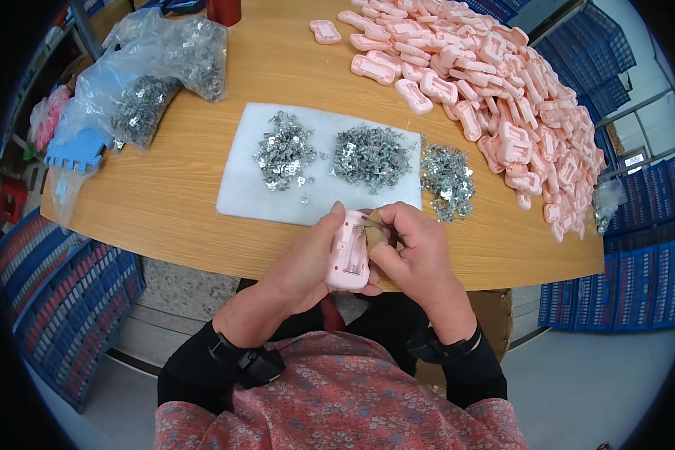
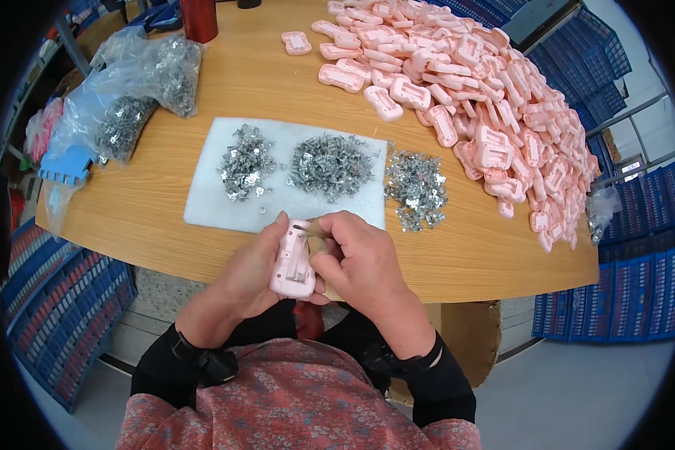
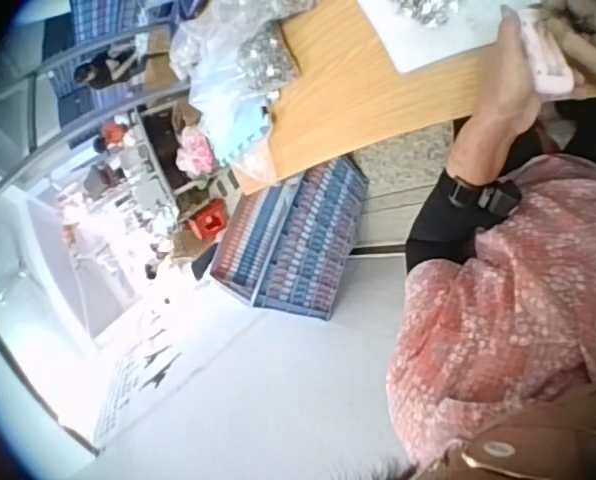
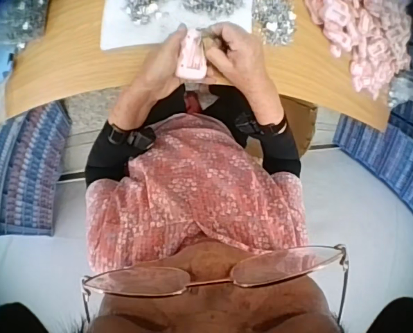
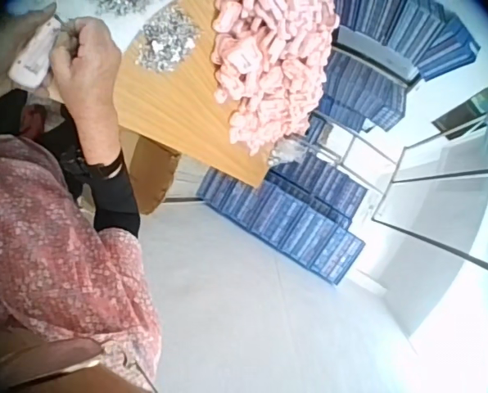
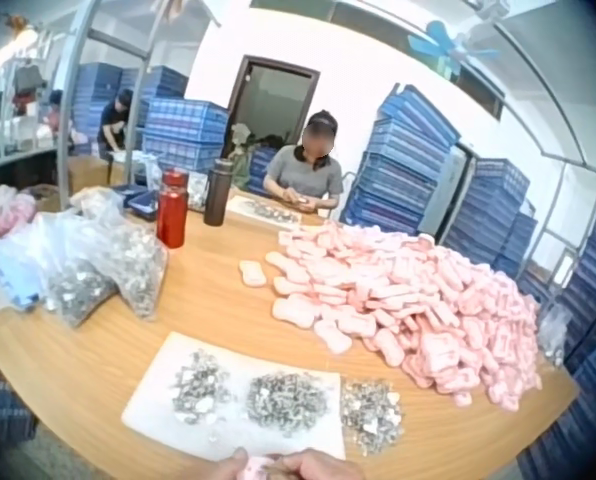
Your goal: The person assembles small pink plastic components by inserting metal pins into them one at a time. They pick up each pink part, insert a pin from a pile on the table, and place the finished unit onto a growing stack.
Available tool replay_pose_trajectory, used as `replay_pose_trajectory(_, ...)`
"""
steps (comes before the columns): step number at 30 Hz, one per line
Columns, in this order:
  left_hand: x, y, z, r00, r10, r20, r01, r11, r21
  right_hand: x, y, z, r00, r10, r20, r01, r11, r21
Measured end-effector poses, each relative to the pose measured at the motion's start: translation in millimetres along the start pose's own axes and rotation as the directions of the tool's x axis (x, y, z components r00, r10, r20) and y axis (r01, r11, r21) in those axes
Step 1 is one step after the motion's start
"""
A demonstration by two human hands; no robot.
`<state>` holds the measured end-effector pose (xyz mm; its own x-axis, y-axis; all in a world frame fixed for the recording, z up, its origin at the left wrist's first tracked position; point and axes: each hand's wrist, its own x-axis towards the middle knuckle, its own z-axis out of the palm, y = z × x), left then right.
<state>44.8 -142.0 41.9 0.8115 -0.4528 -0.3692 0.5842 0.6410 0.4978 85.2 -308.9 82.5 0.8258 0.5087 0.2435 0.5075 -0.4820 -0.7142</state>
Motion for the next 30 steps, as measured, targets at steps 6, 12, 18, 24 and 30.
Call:
replay_pose_trajectory(6,5,-8,0,1.0,0.026,0.007,-0.026,0.999,0.02,-4,2,3,0.99,-0.142,0.018,0.143,0.961,-0.235)
replay_pose_trajectory(12,3,-7,-5,1.0,-0.011,0.009,0.01,1.0,0.017,-6,4,-4,0.991,-0.032,-0.134,0.018,0.995,-0.1)
replay_pose_trajectory(18,-2,-4,3,0.997,0.06,0.042,-0.066,0.986,0.151,-7,13,-13,0.833,0.395,0.388,-0.554,0.604,0.573)
replay_pose_trajectory(24,-13,4,-5,0.917,0.394,0.062,-0.323,0.642,0.695,-15,20,-12,0.819,0.44,0.369,-0.57,0.552,0.609)
replay_pose_trajectory(30,-19,18,8,0.89,0.393,0.231,-0.31,0.152,0.938,-17,15,-10,0.828,0.449,0.336,-0.561,0.639,0.526)
